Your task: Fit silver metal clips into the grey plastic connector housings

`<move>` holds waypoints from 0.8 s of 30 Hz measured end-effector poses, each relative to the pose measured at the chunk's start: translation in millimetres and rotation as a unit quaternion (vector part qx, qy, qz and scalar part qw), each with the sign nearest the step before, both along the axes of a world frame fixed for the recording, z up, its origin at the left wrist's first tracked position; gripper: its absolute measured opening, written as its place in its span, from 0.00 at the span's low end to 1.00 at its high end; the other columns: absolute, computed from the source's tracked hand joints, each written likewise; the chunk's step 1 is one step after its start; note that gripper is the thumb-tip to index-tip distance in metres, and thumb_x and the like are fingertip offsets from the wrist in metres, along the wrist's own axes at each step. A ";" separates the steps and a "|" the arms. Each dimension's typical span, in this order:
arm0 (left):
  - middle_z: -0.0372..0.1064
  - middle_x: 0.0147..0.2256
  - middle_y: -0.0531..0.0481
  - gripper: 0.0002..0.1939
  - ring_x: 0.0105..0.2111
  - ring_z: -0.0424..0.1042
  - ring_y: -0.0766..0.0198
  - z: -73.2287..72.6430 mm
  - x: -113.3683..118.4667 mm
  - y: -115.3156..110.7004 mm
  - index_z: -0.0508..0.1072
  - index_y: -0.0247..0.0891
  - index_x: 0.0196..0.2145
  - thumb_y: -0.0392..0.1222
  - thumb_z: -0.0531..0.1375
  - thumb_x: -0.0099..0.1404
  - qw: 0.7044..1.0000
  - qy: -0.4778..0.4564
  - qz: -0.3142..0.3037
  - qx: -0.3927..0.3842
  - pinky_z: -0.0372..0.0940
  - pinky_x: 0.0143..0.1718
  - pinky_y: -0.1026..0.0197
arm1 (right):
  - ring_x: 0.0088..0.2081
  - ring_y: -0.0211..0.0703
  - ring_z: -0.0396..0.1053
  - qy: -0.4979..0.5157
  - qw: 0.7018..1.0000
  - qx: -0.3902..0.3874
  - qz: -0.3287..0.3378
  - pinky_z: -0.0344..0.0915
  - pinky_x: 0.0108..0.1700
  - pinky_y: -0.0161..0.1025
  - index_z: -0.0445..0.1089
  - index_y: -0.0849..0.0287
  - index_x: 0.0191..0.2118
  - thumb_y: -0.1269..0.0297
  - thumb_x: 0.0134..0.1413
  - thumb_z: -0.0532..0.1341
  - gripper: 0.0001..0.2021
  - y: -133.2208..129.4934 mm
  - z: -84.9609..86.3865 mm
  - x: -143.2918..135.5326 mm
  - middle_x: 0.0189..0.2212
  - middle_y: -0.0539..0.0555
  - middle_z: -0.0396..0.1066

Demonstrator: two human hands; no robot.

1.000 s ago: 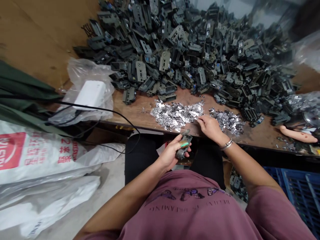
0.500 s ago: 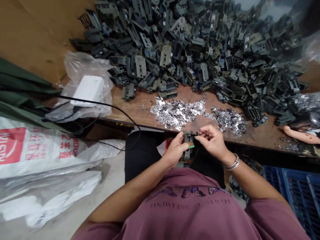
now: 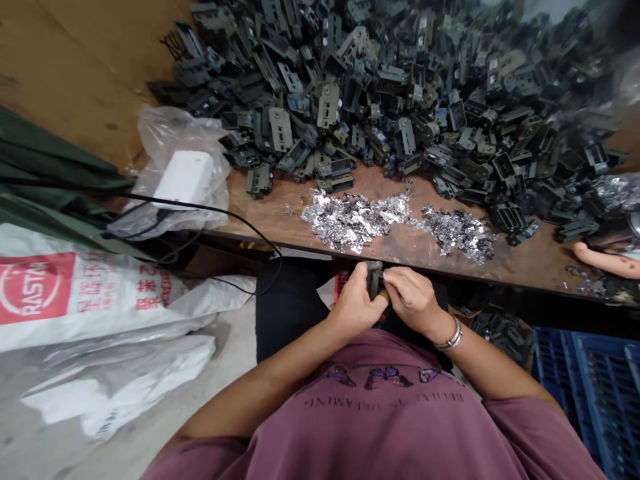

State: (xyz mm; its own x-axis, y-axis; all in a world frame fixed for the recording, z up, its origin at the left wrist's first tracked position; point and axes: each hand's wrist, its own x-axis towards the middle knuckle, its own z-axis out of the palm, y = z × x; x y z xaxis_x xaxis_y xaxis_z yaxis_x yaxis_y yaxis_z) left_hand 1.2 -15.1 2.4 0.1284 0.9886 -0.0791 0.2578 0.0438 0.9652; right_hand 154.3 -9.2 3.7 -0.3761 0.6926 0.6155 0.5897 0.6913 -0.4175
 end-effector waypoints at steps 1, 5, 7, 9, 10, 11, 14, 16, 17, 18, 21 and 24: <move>0.58 0.30 0.55 0.13 0.31 0.63 0.65 0.3 -0.4 -0.7 0.58 0.40 0.33 0.35 0.60 0.52 1.000 0.023 -0.001 0.003 0.62 0.34 0.61 | 0.38 0.42 0.75 0.000 1.000 0.005 0.003 0.75 0.40 0.39 0.72 0.59 0.43 0.75 0.61 0.57 0.09 -1.3 -0.6 0.5 0.35 0.58 0.76; 0.54 0.28 0.57 0.14 0.29 0.60 0.65 4.8 -1.5 -1.6 0.55 0.41 0.32 0.34 0.59 0.51 0.998 0.064 -0.013 -0.004 0.60 0.31 0.61 | 0.36 0.41 0.75 0.022 1.000 -0.003 0.000 0.76 0.38 0.38 0.71 0.58 0.43 0.75 0.61 0.58 0.08 -3.1 0.2 1.2 0.34 0.56 0.76; 0.55 0.28 0.56 0.15 0.29 0.61 0.64 7.1 -1.5 -2.3 0.54 0.42 0.32 0.34 0.59 0.51 0.996 0.087 -0.014 -0.001 0.60 0.32 0.59 | 0.36 0.41 0.75 0.010 1.000 -0.006 -0.003 0.76 0.38 0.38 0.71 0.57 0.43 0.75 0.62 0.57 0.09 -3.9 -0.8 0.4 0.34 0.56 0.76; 0.56 0.29 0.55 0.15 0.31 0.62 0.62 8.4 -1.6 -4.2 0.53 0.42 0.32 0.33 0.58 0.52 0.993 0.121 -0.015 0.005 0.61 0.33 0.58 | 0.38 0.42 0.75 -0.010 1.000 0.000 0.000 0.77 0.40 0.40 0.71 0.58 0.45 0.75 0.62 0.56 0.11 -5.5 -4.0 -1.0 0.35 0.58 0.76; 0.56 0.30 0.54 0.15 0.32 0.63 0.61 8.8 -1.9 -5.4 0.53 0.42 0.32 0.33 0.58 0.52 0.990 0.138 -0.017 0.009 0.61 0.34 0.57 | 0.40 0.43 0.75 -0.018 1.000 0.005 0.003 0.77 0.41 0.41 0.71 0.59 0.46 0.76 0.62 0.55 0.12 -6.6 -6.0 -1.7 0.37 0.59 0.76; 0.57 0.31 0.53 0.15 0.32 0.64 0.60 9.1 -2.3 -6.8 0.53 0.43 0.32 0.33 0.58 0.53 0.988 0.154 -0.021 0.011 0.62 0.35 0.56 | 0.41 0.44 0.75 -0.024 1.000 0.010 0.008 0.77 0.43 0.42 0.71 0.60 0.47 0.76 0.62 0.55 0.12 -7.5 -7.6 -2.1 0.38 0.60 0.76; 0.58 0.32 0.51 0.14 0.33 0.65 0.58 10.9 -5.1 -9.6 0.54 0.42 0.34 0.36 0.59 0.53 0.981 0.191 -0.036 0.001 0.62 0.36 0.54 | 0.43 0.45 0.75 -0.022 0.999 0.001 0.034 0.76 0.44 0.42 0.72 0.62 0.49 0.77 0.61 0.56 0.13 -8.2 -6.7 -1.3 0.40 0.62 0.76; 0.60 0.33 0.50 0.16 0.33 0.65 0.58 13.4 -8.4 -9.5 0.57 0.41 0.36 0.39 0.61 0.53 0.981 0.187 -0.051 -0.005 0.62 0.36 0.54 | 0.42 0.45 0.76 -0.003 0.998 -0.035 0.060 0.77 0.43 0.41 0.72 0.60 0.48 0.74 0.61 0.58 0.12 -6.3 0.0 1.7 0.40 0.61 0.76; 0.61 0.34 0.49 0.18 0.35 0.66 0.57 14.9 -10.5 -8.7 0.58 0.40 0.37 0.42 0.62 0.53 0.983 0.177 -0.058 0.002 0.63 0.37 0.53 | 0.43 0.45 0.76 0.009 0.996 -0.053 0.067 0.76 0.44 0.41 0.72 0.59 0.49 0.73 0.61 0.59 0.12 -5.0 4.4 3.7 0.41 0.60 0.76; 0.62 0.36 0.48 0.20 0.37 0.66 0.56 16.3 -12.9 -7.7 0.59 0.40 0.39 0.45 0.64 0.52 0.984 0.163 -0.063 0.019 0.63 0.38 0.53 | 0.44 0.45 0.76 0.019 0.995 -0.068 0.066 0.76 0.45 0.43 0.72 0.58 0.50 0.71 0.61 0.60 0.13 -3.8 9.0 5.8 0.42 0.60 0.76; 0.64 0.35 0.47 0.15 0.37 0.66 0.57 19.3 -21.1 -4.0 0.63 0.39 0.36 0.49 0.63 0.57 0.985 0.129 -0.063 0.095 0.62 0.39 0.55 | 0.44 0.46 0.76 0.036 0.995 -0.086 0.033 0.76 0.47 0.46 0.69 0.57 0.55 0.70 0.61 0.60 0.17 -2.9 19.6 10.5 0.47 0.61 0.75; 0.60 0.27 0.51 0.11 0.31 0.62 0.61 21.6 -30.0 -1.7 0.61 0.40 0.26 0.44 0.55 0.65 0.980 0.121 -0.028 0.154 0.59 0.35 0.58 | 0.38 0.44 0.77 0.030 0.993 -0.112 0.028 0.77 0.42 0.44 0.70 0.57 0.54 0.70 0.61 0.59 0.16 -6.8 22.8 11.1 0.44 0.60 0.77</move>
